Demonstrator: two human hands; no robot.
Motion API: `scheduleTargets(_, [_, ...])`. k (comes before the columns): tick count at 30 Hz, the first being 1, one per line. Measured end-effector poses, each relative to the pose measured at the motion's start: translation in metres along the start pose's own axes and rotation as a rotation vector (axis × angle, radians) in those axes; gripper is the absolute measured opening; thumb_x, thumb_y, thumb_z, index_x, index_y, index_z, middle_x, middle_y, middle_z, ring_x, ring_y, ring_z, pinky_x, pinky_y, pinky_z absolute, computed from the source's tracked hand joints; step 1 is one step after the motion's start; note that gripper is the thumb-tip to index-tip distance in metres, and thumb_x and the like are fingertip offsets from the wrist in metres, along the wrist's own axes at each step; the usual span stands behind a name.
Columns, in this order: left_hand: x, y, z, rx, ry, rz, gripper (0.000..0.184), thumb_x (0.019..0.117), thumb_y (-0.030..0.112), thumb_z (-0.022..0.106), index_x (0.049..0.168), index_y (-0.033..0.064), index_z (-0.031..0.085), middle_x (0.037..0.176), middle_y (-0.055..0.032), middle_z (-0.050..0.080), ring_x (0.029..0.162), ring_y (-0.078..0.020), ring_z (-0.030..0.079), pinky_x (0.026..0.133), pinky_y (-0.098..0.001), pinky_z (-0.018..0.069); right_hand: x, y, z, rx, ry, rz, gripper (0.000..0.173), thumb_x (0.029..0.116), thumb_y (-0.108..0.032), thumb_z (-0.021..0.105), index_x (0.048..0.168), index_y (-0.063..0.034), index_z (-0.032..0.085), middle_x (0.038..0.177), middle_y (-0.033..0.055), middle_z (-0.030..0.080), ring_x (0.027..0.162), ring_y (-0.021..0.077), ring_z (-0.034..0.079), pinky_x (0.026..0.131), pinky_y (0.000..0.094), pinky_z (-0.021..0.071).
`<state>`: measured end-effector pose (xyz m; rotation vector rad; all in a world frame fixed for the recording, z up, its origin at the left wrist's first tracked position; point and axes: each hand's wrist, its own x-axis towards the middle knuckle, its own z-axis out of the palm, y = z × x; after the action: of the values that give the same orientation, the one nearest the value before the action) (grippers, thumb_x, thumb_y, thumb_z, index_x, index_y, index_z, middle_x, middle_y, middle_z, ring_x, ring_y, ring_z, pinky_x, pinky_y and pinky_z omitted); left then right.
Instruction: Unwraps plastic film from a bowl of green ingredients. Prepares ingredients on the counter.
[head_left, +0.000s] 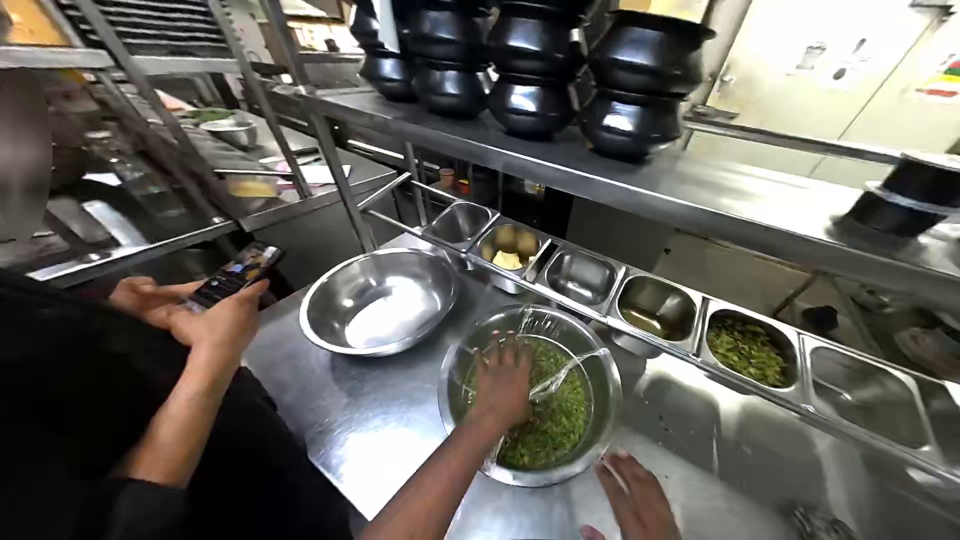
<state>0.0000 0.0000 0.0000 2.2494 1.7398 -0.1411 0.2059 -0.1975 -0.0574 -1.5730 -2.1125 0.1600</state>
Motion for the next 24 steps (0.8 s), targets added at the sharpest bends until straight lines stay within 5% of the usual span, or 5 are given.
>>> scheduleTargets(3, [0.005,-0.007,-0.004,-0.038,0.06,-0.129,0.108,0.0744,0.044,0.084,0.163,0.0263,0.026,0.172,-0.0141,0.002,0.155,-0.0503,-0.003,0.11,-0.0841,0.0067,0.042,-0.004,0.046,-0.166,-0.009,-0.147,0.07,0.0828,-0.041,0.08,0.143,-0.0112,0.059,0.144,0.0132,0.06,0.14,0.0363,0.051,0.118,0.0659,0.0304])
scheduleTargets(5, [0.007,-0.025,0.004,-0.063,0.095,-0.273,0.126,0.0672,0.063,0.084,0.166,0.0267,0.015,0.171,-0.0153,-0.012,0.153,-0.0542,-0.008,0.107,-0.0874,0.0072,0.052,0.005,0.062,-0.208,0.045,-0.25,0.035,0.084,-0.033,0.078,0.112,-0.0127,0.072,0.11,0.0101,0.072,0.112,0.0323,0.068,0.112,0.0595,0.0433])
scheduleTargets(9, [-0.006,-0.044,0.01,-0.164,0.074,-0.432,0.138,0.0637,0.063,0.085,0.165,0.0104,0.008,0.161,-0.0252,0.032,0.138,-0.0487,0.044,0.102,-0.0674,0.045,0.033,0.004,0.048,-0.287,0.171,-0.393,0.022,0.0802,-0.041,0.072,0.083,-0.0191,0.071,0.082,0.0,0.07,0.083,0.0231,0.07,0.078,0.0438,0.0581])
scheduleTargets(14, [-0.04,-0.019,0.014,-0.162,0.047,-0.286,0.059,0.0786,0.042,0.079,0.127,0.0101,0.066,0.117,-0.018,0.069,0.109,-0.0386,0.067,0.089,-0.0627,0.0537,-0.036,0.025,0.033,-0.294,0.299,-0.415,0.032,0.0815,-0.051,0.063,0.073,-0.02,0.065,0.07,-0.0016,0.065,0.069,0.0217,0.065,0.063,0.0404,0.0531])
scheduleTargets(24, [-0.051,0.027,0.022,-0.003,-0.058,0.095,0.015,0.0921,0.023,0.067,0.097,0.0103,0.075,0.092,-0.0128,0.072,0.092,-0.0336,0.069,0.08,-0.0593,0.0541,-0.135,0.072,-0.018,-0.254,0.272,-0.428,0.032,0.0936,-0.04,0.054,0.07,-0.0193,0.06,0.064,-0.0018,0.059,0.067,0.02,0.061,0.067,0.0367,0.0509])
